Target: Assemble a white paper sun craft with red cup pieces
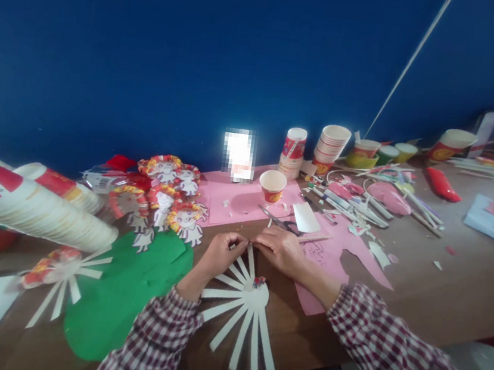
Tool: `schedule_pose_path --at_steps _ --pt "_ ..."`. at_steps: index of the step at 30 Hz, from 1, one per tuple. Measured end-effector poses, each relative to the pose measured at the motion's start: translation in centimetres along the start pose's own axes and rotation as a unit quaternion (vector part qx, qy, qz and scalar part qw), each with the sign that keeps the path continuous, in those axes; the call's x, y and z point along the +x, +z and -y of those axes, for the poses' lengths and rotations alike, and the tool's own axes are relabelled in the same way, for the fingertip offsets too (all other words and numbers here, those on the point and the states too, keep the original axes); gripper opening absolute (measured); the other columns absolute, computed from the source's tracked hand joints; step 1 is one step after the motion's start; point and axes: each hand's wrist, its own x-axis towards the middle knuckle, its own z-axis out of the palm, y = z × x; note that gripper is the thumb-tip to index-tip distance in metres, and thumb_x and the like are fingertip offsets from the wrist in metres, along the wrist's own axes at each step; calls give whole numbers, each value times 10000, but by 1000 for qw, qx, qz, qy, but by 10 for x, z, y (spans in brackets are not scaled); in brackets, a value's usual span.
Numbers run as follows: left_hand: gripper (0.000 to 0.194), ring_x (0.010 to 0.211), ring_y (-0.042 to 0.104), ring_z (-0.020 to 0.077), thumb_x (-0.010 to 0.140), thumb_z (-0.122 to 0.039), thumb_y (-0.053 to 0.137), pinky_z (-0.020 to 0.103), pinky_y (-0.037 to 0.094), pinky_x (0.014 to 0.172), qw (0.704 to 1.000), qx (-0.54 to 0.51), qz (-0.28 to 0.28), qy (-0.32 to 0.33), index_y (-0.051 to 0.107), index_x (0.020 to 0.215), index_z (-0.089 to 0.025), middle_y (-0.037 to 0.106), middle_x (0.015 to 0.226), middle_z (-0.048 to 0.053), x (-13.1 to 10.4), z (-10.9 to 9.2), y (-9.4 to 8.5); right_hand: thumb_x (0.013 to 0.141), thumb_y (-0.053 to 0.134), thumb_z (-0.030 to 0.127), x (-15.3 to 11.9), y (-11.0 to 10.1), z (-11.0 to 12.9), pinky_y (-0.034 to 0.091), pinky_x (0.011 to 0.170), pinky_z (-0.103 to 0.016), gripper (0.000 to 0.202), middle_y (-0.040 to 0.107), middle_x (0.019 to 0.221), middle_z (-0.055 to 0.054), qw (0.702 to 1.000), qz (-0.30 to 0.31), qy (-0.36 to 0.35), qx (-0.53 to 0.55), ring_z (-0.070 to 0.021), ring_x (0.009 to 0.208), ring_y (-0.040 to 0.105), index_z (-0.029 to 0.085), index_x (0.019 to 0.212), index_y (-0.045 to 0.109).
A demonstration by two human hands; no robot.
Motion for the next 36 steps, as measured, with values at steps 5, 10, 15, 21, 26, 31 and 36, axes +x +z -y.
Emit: schedule_pose_path --at_steps 5,10,15,21,26,31,36 --pt "252 635 566 134 793 -314 545 210 421 593 1000 -1 -2 1 693 798 -111 668 683 33 0 -1 0 932 448 265 0 0 0 397 684 -259 210 598 768 -43 1000 -3 0 1 -152 747 540 181 848 620" --pt "221 672 589 141 778 -321 577 217 439 636 1000 18 -11 14 687 789 -130 689 726 33 -1 0 1 927 456 252 0 -1 0 402 680 -264 196 605 780 -44 1000 -11 1 10 -155 746 540 186 849 622" --pt "218 686 593 142 780 -329 579 218 438 650 999 29 -10 22 681 792 -137 688 735 27 -1 -1 0 918 468 234 0 -1 0 410 691 -267 176 608 784 -45 1000 -14 1 17 -158 764 551 189 857 627" --pt "354 655 560 138 840 -406 492 217 422 622 1000 15 -3 14 669 744 -114 651 671 21 -1 -2 0 924 456 241 0 0 -1 409 684 -266 191 610 782 -48 1000 -10 -1 11 -158 760 548 185 849 623" --pt "315 654 559 139 824 -379 518 216 419 619 1000 16 -5 7 670 757 -111 652 678 27 -1 -1 1 927 454 259 0 0 0 400 679 -266 199 603 768 -45 1000 -11 -3 4 -158 752 544 187 847 621" --pt "297 648 564 141 812 -367 526 215 423 609 1000 10 -7 6 675 754 -117 661 682 31 0 -1 1 918 476 255 0 0 0 399 683 -258 185 600 761 -42 1000 -9 4 0 -154 746 546 186 828 622" --pt "261 658 577 141 800 -344 540 213 433 621 1000 9 -13 12 677 760 -125 674 698 31 0 -1 2 919 475 245 0 0 1 400 688 -252 181 606 771 -44 1000 -6 7 4 -151 758 554 185 851 631"
